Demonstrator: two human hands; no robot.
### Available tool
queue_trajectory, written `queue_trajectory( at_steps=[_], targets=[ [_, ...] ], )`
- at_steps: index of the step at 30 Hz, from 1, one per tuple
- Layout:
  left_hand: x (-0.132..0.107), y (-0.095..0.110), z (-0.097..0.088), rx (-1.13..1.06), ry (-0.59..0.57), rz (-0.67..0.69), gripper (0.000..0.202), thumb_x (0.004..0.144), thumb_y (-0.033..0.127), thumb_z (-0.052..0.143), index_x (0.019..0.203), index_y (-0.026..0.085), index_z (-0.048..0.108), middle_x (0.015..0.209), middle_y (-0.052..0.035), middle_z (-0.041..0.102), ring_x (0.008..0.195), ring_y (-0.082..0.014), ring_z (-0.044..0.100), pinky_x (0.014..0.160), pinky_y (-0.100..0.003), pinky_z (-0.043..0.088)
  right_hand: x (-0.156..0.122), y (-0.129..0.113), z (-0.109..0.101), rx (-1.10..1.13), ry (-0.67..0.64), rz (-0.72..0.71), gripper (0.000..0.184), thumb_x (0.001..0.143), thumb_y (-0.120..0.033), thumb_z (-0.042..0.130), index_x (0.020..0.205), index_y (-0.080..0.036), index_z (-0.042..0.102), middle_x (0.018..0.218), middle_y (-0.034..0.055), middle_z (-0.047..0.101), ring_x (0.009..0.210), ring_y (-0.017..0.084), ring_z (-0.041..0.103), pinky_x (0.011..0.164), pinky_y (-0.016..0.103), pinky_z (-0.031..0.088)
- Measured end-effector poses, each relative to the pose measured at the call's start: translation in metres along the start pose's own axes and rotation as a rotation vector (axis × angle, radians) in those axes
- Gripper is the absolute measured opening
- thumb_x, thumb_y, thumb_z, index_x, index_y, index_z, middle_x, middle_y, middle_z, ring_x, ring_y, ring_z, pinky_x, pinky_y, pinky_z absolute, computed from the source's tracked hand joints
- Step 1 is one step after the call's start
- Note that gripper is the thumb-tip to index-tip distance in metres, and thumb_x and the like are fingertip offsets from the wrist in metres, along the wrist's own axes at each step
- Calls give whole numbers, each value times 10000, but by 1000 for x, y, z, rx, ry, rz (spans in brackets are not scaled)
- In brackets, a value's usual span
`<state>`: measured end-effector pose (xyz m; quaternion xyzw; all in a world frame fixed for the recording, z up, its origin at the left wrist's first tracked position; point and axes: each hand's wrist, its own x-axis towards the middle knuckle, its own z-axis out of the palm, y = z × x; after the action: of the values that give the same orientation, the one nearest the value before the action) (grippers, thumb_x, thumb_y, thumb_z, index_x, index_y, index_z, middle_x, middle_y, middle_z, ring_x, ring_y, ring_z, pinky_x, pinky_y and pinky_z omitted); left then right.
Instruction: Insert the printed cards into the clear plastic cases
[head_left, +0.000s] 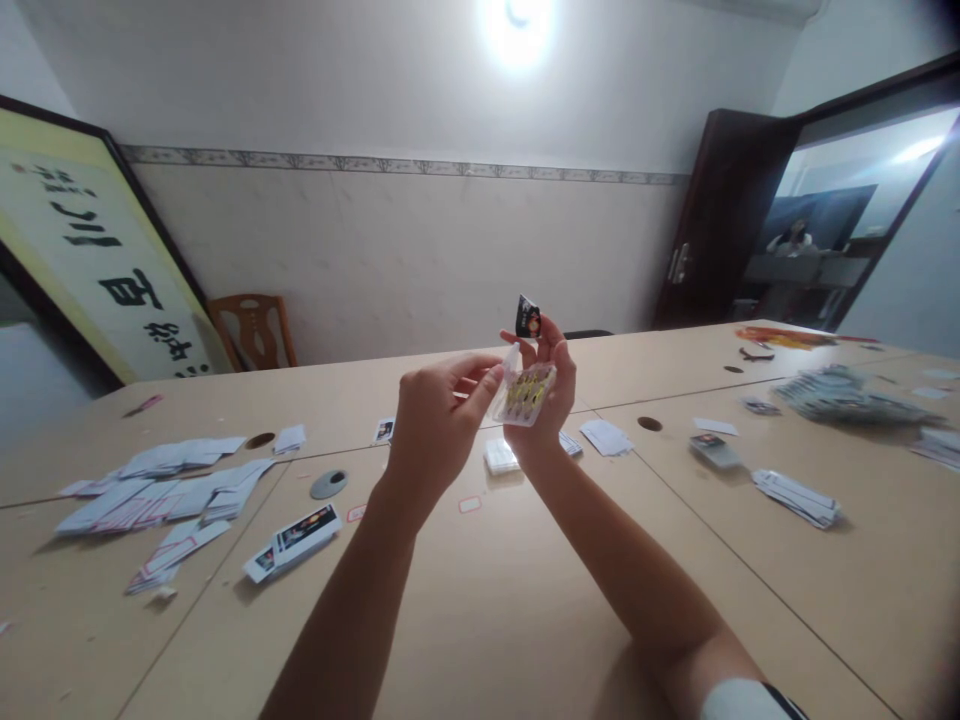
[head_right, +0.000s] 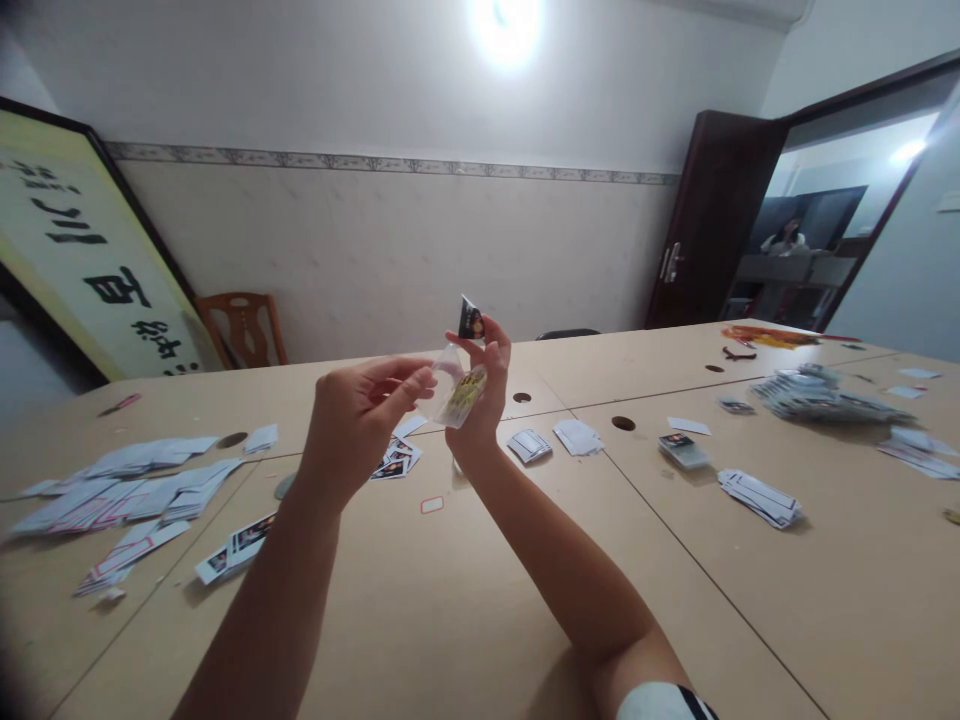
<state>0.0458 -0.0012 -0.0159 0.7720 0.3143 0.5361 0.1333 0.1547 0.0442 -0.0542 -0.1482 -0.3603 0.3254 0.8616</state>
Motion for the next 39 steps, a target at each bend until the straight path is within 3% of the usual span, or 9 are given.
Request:
queue_trajectory(
  at_steps=[4,7,10,15,19,22,26,34,39],
  targets=[
    [-1,3,1,17,-15,-11,199,889,250,659,1004,199,812,777,-22,787,657,-143,716,633,-252,577,0,2,-1,39,10,-44,391,888,-589,439,1111,-309,595,1124,50,630,1060,224,668,743,344,536],
    [-3,3,3,27,-91,11,199,902,289,662,1021,222,806,939,-30,804,742,-163,738,660,-270,599,-1,2,-1,85,13,-45,357,918,-582,439,1145,-343,577,1145,32,610,1093,203,644,740,327,534],
    [-5,2,6,31,-149,46,198,911,314,664,1028,232,802,1066,-45,790,818,-185,748,674,-288,621,-2,2,-1,65,58,-56,364,928,-584,445,1209,-373,538,1212,32,570,1134,194,615,745,318,538],
    [-6,1,11,47,-193,25,247,849,319,748,1069,214,788,1101,-66,780,819,-204,751,678,-320,644,-3,2,-3,-28,97,-112,366,928,-590,433,1227,-394,508,1411,27,430,1101,191,592,731,319,539],
    [-5,0,6,-8,-227,4,343,762,266,830,1097,208,783,1026,-59,797,840,-201,763,710,-298,650,-6,3,-2,-130,74,-185,396,947,-577,354,1272,-391,481,1458,41,390,1032,196,581,676,318,514],
    [-3,-1,1,-30,-243,6,264,811,219,767,1074,214,793,983,-47,805,842,-185,770,725,-266,636,-5,3,-2,-174,79,-215,419,946,-574,324,1274,-359,470,1449,66,392,1015,199,587,688,332,513],
    [-1,-6,-2,108,-191,86,224,878,216,657,1049,228,801,890,-32,808,773,-169,755,702,-266,602,2,2,-5,-239,191,-159,415,935,-568,312,1234,-313,446,1402,90,430,1031,203,606,768,363,519],
    [-2,-9,3,252,-201,163,206,919,231,601,972,211,800,759,-20,783,642,-141,677,610,-247,477,9,3,-9,-197,298,-19,427,830,-512,534,1186,-298,436,1416,85,435,1079,206,578,663,297,486],
    [-2,-9,4,193,-277,175,211,932,278,606,866,199,789,841,-34,784,683,-140,676,634,-250,485,9,2,-10,-188,327,-6,421,816,-498,541,1181,-306,457,1383,73,464,1076,197,577,681,294,500]
  ],
)
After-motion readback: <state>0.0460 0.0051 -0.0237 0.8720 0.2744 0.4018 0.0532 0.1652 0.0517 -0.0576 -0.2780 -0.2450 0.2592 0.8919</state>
